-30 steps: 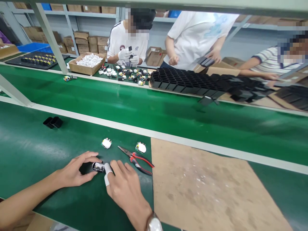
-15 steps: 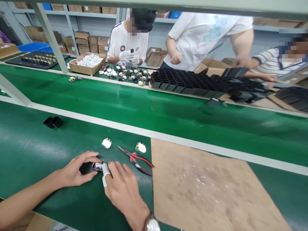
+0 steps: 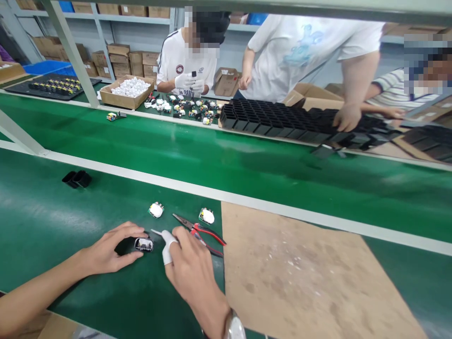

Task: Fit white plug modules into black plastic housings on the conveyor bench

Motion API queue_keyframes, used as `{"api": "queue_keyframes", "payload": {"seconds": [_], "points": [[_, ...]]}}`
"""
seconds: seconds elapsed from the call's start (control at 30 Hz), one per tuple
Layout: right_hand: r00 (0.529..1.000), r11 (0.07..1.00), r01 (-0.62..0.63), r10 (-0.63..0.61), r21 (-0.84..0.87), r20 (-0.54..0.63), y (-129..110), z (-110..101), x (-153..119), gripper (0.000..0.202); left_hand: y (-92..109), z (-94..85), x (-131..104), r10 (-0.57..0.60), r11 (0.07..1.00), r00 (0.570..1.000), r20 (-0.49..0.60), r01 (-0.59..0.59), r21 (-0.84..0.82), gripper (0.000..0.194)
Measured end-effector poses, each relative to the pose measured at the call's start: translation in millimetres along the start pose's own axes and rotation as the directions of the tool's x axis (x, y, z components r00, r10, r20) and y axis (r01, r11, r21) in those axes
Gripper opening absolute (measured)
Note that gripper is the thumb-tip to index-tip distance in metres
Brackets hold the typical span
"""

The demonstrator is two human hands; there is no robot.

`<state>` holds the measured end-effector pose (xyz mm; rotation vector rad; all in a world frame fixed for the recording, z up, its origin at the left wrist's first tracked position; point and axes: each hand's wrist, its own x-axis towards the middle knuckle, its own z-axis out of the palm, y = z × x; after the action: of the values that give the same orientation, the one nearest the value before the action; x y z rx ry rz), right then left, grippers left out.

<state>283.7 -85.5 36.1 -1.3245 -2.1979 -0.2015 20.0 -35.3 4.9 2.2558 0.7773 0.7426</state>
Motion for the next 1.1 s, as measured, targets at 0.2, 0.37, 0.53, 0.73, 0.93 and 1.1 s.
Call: {"api": "queue_keyframes", "payload": {"seconds": [0.2, 0.37, 0.53, 0.73, 0.93, 1.1], "points": [[0.976, 0.992, -0.013, 0.039, -0.123, 0.215, 9, 12, -7, 0.031, -5, -2.4, 4, 0.241, 0.970, 0.970, -0.037, -0.241, 0.024, 0.043], [0.984, 0.992, -0.049, 0.029, 0.112, 0.178, 3, 6, -2, 0.027, -5, 1.4, 6, 0.281, 0.960, 0.959, -0.049, -0.281, 0.009, 0.040], [0.980, 0.932, -0.020, -0.053, 0.361, 0.191, -4, -2, 3, 0.015, -5, 2.6, 2, 0.236, 0.970, 0.971, -0.027, -0.234, 0.066, 0.039], [0.998, 0.946, 0.053, -0.059, 0.320, 0.009, -4, 3, 5, 0.013, -2, 2.5, 2, 0.292, 0.954, 0.956, -0.019, -0.289, 0.077, 0.030], [0.990, 0.945, 0.134, -0.114, 0.300, -0.082, -11, 20, -1, 0.011, -19, -13.4, 8, -0.127, 0.986, 0.914, -0.385, 0.076, -0.146, 0.012], [0.952, 0.912, 0.287, -0.305, 0.293, 0.017, -28, 49, -15, 0.018, -36, -39.4, 18, -0.648, 0.663, 0.623, -0.438, 0.178, -0.728, 0.036]]}}
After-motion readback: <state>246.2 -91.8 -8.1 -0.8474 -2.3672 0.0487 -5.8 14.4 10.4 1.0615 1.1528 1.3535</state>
